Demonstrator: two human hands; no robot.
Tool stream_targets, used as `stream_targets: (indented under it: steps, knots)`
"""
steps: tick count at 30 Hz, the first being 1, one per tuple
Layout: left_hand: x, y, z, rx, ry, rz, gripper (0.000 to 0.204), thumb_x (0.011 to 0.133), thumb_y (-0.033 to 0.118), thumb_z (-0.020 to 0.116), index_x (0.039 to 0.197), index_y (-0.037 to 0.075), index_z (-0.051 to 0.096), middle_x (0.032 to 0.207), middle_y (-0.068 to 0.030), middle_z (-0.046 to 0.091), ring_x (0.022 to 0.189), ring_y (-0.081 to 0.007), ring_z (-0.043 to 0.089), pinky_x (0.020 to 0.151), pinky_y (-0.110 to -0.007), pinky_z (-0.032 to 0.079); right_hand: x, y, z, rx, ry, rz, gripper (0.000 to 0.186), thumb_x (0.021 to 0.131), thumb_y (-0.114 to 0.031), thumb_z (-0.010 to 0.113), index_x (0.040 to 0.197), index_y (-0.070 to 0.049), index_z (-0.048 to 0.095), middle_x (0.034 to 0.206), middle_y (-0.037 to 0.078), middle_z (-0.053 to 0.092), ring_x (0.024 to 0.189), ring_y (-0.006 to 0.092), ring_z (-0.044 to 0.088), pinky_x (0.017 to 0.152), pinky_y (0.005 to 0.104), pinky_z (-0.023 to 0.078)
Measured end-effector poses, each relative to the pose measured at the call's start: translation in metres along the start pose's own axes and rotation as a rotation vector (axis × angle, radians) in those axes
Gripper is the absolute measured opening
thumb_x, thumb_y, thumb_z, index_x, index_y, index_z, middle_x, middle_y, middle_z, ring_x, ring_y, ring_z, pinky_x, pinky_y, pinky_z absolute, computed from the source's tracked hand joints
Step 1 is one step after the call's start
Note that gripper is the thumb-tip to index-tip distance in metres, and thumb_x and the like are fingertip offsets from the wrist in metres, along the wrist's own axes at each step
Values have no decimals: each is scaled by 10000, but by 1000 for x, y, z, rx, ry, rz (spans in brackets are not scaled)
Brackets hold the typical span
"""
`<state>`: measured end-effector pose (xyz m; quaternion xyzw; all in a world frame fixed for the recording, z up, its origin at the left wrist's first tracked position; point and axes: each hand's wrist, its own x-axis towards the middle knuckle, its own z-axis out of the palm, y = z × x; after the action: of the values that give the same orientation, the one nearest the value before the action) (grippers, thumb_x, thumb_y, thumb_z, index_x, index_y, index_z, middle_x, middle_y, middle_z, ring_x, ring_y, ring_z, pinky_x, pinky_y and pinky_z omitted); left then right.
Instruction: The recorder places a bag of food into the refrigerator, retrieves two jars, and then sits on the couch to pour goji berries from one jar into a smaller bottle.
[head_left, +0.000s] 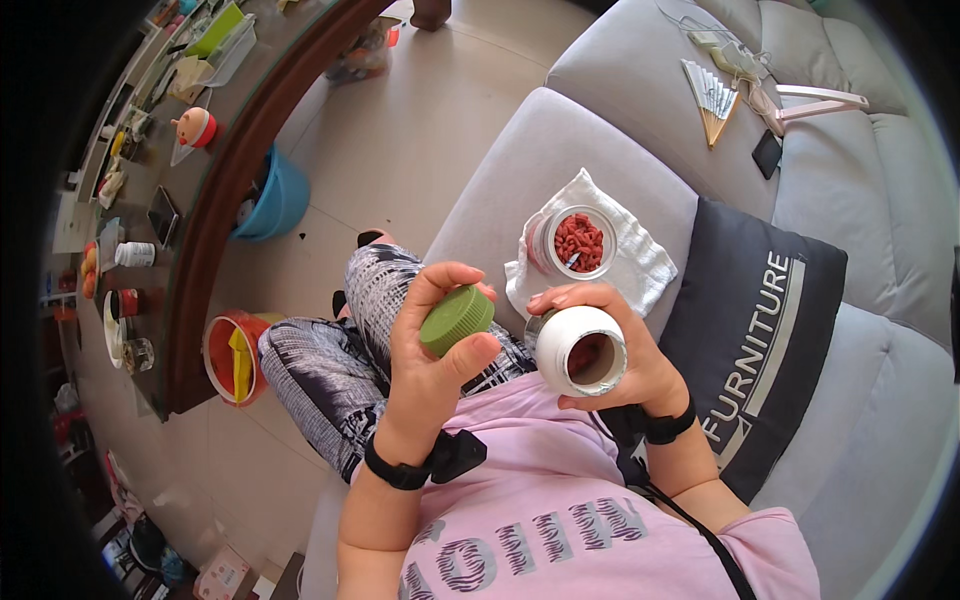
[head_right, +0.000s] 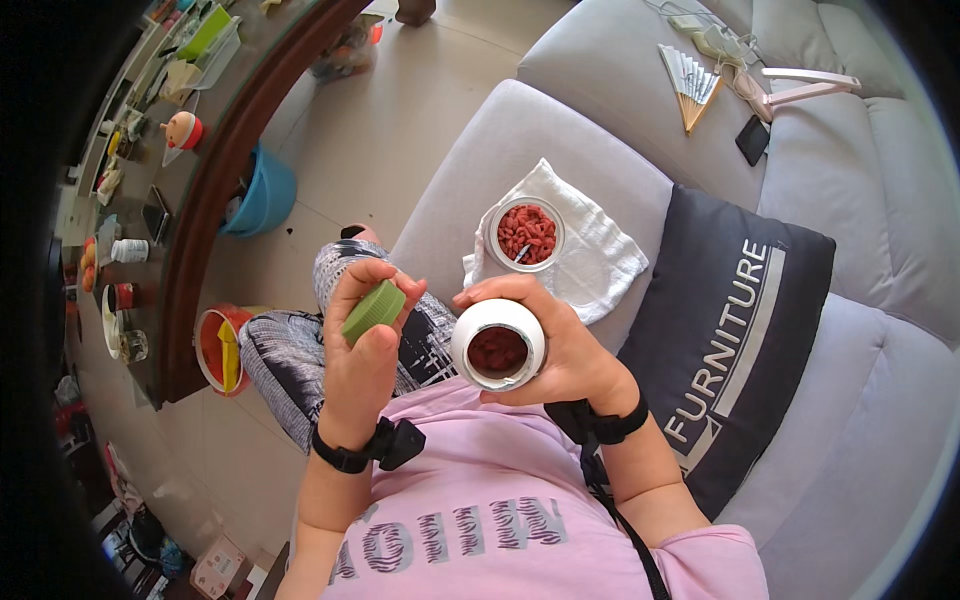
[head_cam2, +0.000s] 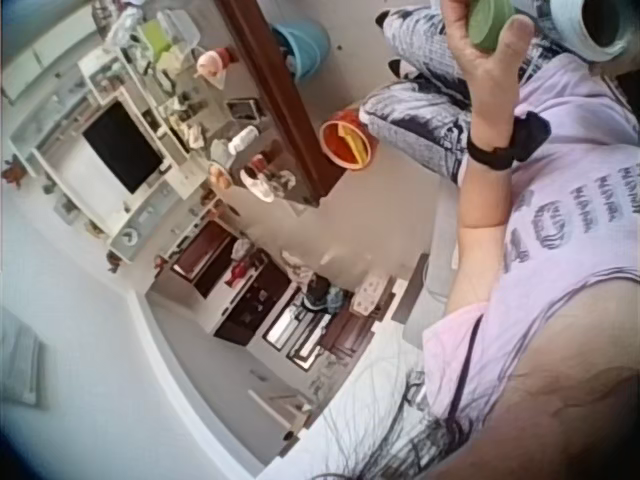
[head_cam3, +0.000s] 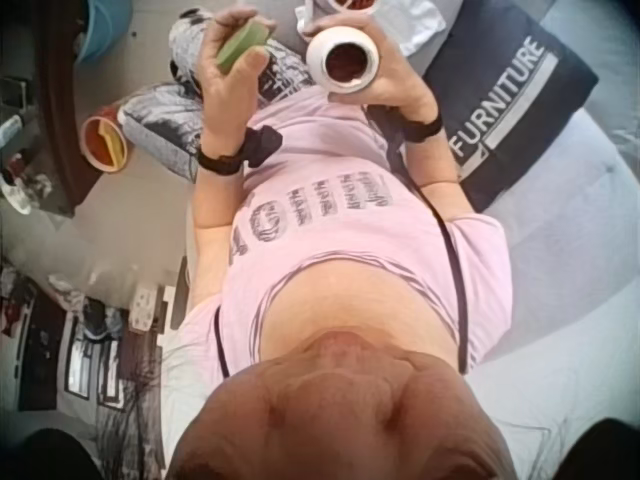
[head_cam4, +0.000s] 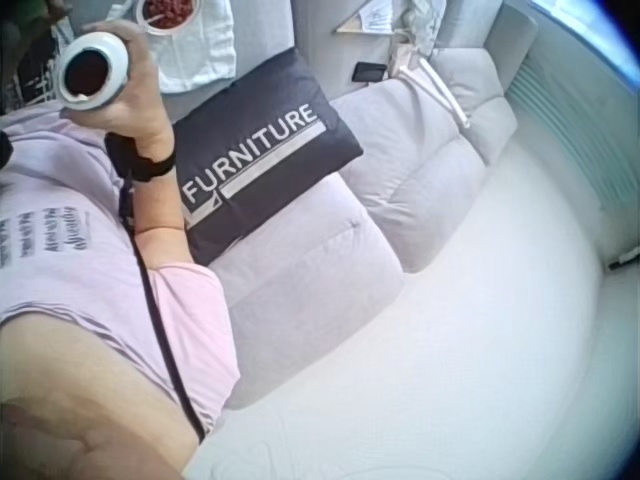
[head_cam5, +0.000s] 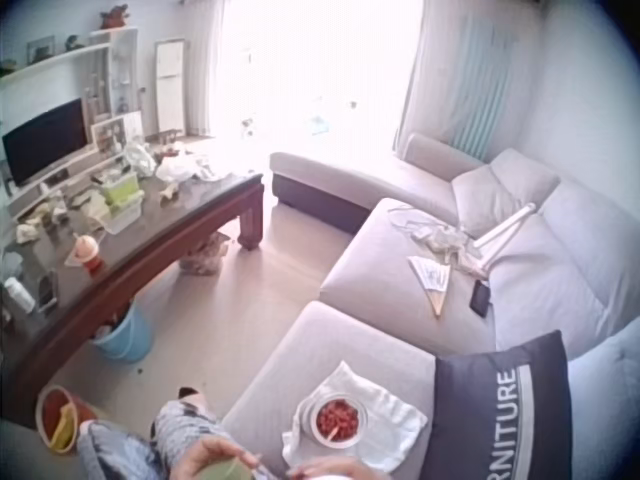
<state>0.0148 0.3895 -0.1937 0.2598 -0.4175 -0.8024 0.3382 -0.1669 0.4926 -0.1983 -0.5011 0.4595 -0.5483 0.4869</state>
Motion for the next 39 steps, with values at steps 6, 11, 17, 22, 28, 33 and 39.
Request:
stream_targets:
  steps: [6, 11, 17, 22, 28, 33, 39]
  knots:
    - [1, -13, -3, 9, 46, -93, 470, 755, 136, 748, 1140, 51, 492, 976, -1, 534, 871, -59, 515, 752, -187, 439, -3, -23, -23, -214, 113, 134, 855, 536, -168, 869, 1250, -59, 412, 1172, 85, 504, 1140, 202, 459, 979, 318, 342]
    - [11, -61, -14, 255, 65, -206, 350, 788, 94, 693, 1092, 53, 524, 940, 5, 533, 863, -64, 506, 765, -201, 430, -23, -19, -51, -217, 408, 385, 839, 661, -318, 832, 1267, -35, 325, 1100, 85, 531, 1030, 166, 509, 889, 297, 420]
    - [15, -104, -37, 533, 112, -102, 346, 779, 134, 728, 1054, 53, 535, 925, 0, 543, 845, -73, 524, 734, -212, 454, -17, -24, -64, -181, 396, 647, 696, 781, -356, 709, 1273, -13, 355, 1075, 98, 533, 976, 147, 523, 826, 286, 441]
    - [16, -99, -38, 505, 149, -70, 363, 749, 169, 754, 1023, 38, 554, 955, -19, 525, 860, -97, 526, 765, -233, 454, -15, -22, -71, -202, 234, 641, 655, 764, -237, 632, 1294, -25, 309, 1089, 104, 486, 1024, 164, 488, 880, 283, 404]
    - [16, -96, -37, 526, 153, -61, 422, 691, 241, 786, 996, 46, 568, 993, -86, 489, 913, -192, 527, 831, -290, 452, -12, -26, -67, -90, 224, 660, 645, 740, -203, 590, 1283, -33, 284, 1128, 118, 435, 1070, 208, 457, 947, 305, 354]
    - [14, -95, -39, 603, 147, -18, 382, 722, 206, 770, 1007, 53, 566, 975, -43, 490, 905, -138, 522, 821, -262, 440, -19, -23, -69, -139, 269, 638, 542, 781, -163, 540, 1256, -38, 308, 1116, 103, 460, 1056, 184, 462, 925, 286, 360]
    - [14, -95, -39, 545, 142, -11, 389, 717, 206, 775, 1008, 63, 561, 985, -47, 485, 925, -145, 514, 840, -267, 431, -15, -36, -59, -247, 411, 568, 405, 856, -196, 566, 1197, -34, 420, 1034, 79, 540, 937, 127, 522, 821, 255, 423]
